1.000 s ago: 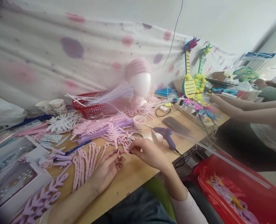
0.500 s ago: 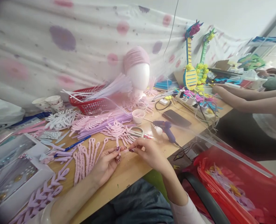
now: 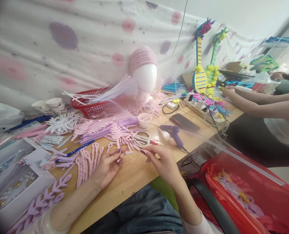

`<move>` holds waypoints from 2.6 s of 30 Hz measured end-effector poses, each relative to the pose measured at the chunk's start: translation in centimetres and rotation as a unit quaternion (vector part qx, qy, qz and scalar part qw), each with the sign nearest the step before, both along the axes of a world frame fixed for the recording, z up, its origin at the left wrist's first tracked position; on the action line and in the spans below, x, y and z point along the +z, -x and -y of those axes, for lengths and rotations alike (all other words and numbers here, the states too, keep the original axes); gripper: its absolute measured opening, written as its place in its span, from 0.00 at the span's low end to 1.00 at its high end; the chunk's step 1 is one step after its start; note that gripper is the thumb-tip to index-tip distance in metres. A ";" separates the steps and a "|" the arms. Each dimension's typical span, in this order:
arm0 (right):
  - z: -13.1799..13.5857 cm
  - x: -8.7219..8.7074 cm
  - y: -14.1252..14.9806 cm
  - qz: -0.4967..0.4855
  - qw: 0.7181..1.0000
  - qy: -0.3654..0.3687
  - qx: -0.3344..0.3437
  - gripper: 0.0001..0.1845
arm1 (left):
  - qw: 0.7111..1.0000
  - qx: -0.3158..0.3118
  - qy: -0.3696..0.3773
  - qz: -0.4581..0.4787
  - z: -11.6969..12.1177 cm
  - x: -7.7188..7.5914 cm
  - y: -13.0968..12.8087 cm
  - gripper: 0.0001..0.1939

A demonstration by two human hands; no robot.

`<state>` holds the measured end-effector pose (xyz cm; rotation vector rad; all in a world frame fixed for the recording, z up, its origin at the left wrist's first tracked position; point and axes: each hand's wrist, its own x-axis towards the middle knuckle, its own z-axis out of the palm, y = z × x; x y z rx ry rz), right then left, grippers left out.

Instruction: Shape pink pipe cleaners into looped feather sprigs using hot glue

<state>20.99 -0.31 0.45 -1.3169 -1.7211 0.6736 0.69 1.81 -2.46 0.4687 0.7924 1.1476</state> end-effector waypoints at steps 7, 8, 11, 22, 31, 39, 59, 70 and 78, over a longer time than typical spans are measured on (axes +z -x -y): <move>0.2 -1.9 2.8 -0.076 0.996 0.039 0.034 0.10 | 0.999 -0.026 -0.018 -0.016 0.4 0.4 -0.2 0.11; 0.2 -2.0 3.2 -0.077 0.996 0.027 0.030 0.10 | 1.000 -0.020 -0.015 -0.015 0.3 0.4 -0.1 0.11; 0.3 -2.1 3.6 -0.075 0.997 -0.018 0.008 0.09 | 1.000 0.008 -0.001 -0.014 0.1 0.5 0.0 0.12; 0.0 -2.9 3.5 -0.124 0.991 0.028 -0.029 0.10 | 0.999 -0.003 -0.018 -0.041 0.2 0.3 0.2 0.11; -0.7 -2.9 1.9 -0.146 0.988 -0.042 -0.040 0.07 | 0.997 -0.037 -0.039 -0.050 0.4 0.6 0.0 0.12; -1.9 -2.4 2.1 -0.093 0.981 -0.153 -0.077 0.04 | 0.971 -0.143 -0.108 -0.161 0.9 0.5 0.1 0.16; -1.7 -2.7 2.6 0.073 0.960 -0.224 -0.154 0.06 | 0.967 -0.144 -0.116 -0.174 1.0 0.8 0.0 0.15; -1.9 -1.7 1.6 0.111 0.954 -0.249 -0.125 0.08 | 0.962 -0.146 -0.126 -0.194 1.0 0.7 0.1 0.19; -1.7 -1.6 1.6 0.133 0.949 -0.254 -0.129 0.09 | 0.959 -0.148 -0.129 -0.203 1.1 0.6 0.0 0.18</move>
